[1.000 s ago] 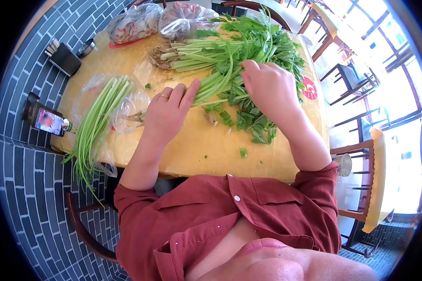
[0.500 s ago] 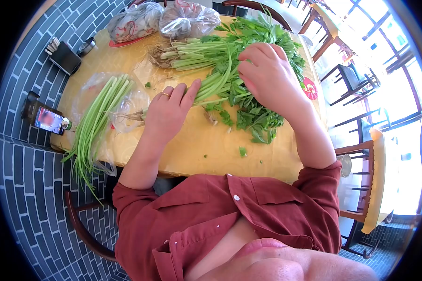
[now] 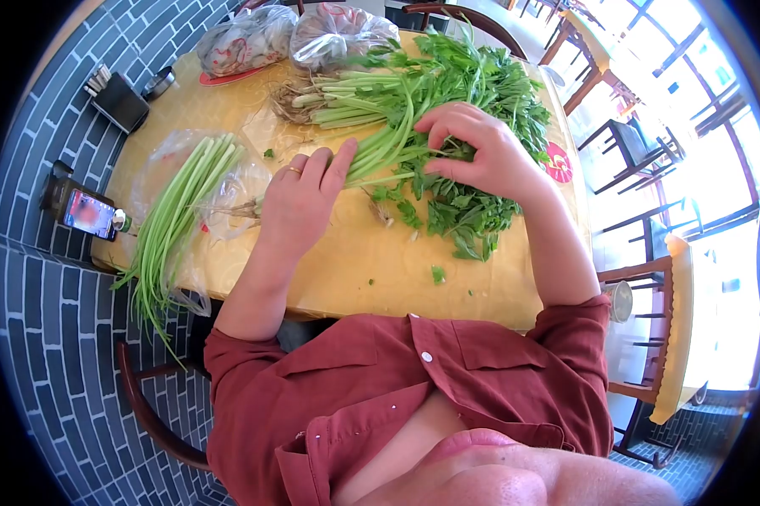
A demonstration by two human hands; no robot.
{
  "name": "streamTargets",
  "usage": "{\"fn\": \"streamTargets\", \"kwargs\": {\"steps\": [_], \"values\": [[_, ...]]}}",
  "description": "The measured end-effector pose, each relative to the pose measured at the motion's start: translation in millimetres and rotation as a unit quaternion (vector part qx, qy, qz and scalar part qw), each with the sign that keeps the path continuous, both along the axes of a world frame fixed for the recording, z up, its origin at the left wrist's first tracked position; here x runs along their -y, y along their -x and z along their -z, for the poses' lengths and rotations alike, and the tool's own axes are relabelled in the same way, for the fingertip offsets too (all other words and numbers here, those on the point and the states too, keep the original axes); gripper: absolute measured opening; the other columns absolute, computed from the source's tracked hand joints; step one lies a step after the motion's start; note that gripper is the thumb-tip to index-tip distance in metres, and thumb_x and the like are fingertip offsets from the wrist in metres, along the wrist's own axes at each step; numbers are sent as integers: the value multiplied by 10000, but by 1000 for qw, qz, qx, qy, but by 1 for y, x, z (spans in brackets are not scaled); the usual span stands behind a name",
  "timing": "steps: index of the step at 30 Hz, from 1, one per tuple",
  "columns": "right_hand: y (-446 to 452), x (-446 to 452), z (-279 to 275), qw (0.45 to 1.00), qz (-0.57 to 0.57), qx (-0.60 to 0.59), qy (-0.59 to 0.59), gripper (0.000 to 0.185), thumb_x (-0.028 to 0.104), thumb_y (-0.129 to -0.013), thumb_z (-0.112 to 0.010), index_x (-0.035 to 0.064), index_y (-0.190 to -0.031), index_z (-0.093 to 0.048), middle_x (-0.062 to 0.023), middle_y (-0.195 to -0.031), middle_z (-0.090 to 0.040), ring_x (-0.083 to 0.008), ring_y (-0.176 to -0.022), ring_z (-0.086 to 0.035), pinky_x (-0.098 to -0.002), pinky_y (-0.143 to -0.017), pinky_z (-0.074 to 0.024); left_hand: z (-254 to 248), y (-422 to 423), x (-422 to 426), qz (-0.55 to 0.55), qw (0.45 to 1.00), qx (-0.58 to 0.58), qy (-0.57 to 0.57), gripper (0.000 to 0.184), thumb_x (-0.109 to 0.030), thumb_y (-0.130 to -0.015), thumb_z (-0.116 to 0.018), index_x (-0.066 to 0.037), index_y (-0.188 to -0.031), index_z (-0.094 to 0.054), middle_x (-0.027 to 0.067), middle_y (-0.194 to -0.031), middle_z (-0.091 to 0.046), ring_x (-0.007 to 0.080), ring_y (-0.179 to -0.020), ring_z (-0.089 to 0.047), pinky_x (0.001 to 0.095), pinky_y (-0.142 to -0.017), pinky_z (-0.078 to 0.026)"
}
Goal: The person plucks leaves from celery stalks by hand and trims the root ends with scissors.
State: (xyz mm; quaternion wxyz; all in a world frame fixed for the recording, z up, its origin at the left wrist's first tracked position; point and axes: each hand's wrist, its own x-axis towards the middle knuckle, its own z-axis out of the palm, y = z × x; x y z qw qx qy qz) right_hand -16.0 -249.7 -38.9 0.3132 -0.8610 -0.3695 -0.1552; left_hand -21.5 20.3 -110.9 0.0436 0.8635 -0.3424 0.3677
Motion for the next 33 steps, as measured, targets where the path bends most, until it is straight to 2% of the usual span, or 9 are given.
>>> {"fn": "streamTargets", "kwargs": {"steps": [1, 4, 8, 9, 18, 24, 27, 30, 33], "values": [[-1, 1, 3, 1000, -17, 14, 6, 261, 202, -735, -746, 58, -845, -558, -71, -978, -644, -249, -947, -589, -352, -809, -464, -1, 1, 0, 0, 1000, -4, -7, 580, -16, -752, -556, -82, -1323, -473, 71, -985, -551, 244, -771, -558, 340, -650, -483], [5, -8, 7, 998, 60, -25, 24, 325, 270, -709, -759, 65, -872, -567, -65, -907, -608, -279, -884, -568, -385, -818, -451, -2, 2, 0, 0, 1000, -14, -20, 581, -12, -749, -554, -77, -1321, -473, 75, -982, -549, 246, -767, -557, 341, -643, -481], [6, -19, 21, 992, 119, 37, 35, 226, 186, -725, -715, 72, -851, -566, -59, -812, -606, -263, -832, -579, -378, -837, -421, 1, 2, 2, 4, 1000, -13, -21, 587, -4, -745, -547, -71, -1323, -468, 79, -980, -548, 248, -763, -553, 339, -632, -479], [6, -21, 20, 992, 122, 38, 17, 173, 133, -733, -683, 72, -842, -563, -57, -784, -607, -254, -814, -584, -373, -835, -417, 1, 1, 1, 3, 1000, -11, -21, 588, -2, -744, -545, -70, -1323, -466, 80, -980, -548, 248, -762, -552, 338, -629, -479], [6, -21, 14, 996, 66, 19, -56, 160, 87, -731, -669, 62, -850, -565, -55, -798, -609, -258, -818, -584, -367, -829, -437, 1, 2, 4, 8, 1000, -28, -11, 576, -16, -759, -544, -68, -1326, -461, 83, -989, -551, 255, -776, -554, 341, -646, -490], [10, -24, 10, 994, 80, -29, -75, 158, 54, -720, -650, 50, -848, -558, -62, -779, -605, -261, -825, -576, -365, -816, -445, 1, 2, 3, 5, 999, -26, -19, 561, -24, -772, -544, -66, -1326, -462, 84, -998, -556, 256, -786, -558, 347, -654, -490], [9, -29, 12, 991, 113, 30, -59, 162, 36, -710, -631, 55, -852, -558, -63, -759, -600, -254, -819, -563, -368, -804, -441, 3, 0, 4, 15, 1000, 6, -18, 580, -68, -760, -550, -85, -1333, -459, 54, -916, -523, 208, -741, -543, 315, -587, -463], [4, -34, 17, 974, 125, 187, -10, 168, 25, -704, -614, 68, -858, -563, -62, -737, -590, -243, -814, -548, -368, -799, -432, 4, -3, 5, 32, 999, 24, 2, 580, -69, -758, -551, -82, -1331, -459, 55, -913, -525, 210, -741, -545, 313, -588, -466], [6, -34, 15, 958, 161, 226, 70, 182, 42, -696, -623, 75, -867, -571, -54, -744, -588, -254, -839, -535, -375, -809, -424, 2, 1, 6, 10, 1000, 5, -25, 582, -71, -755, -553, -82, -1330, -460, 56, -921, -531, 211, -747, -547, 312, -595, -471]]}}
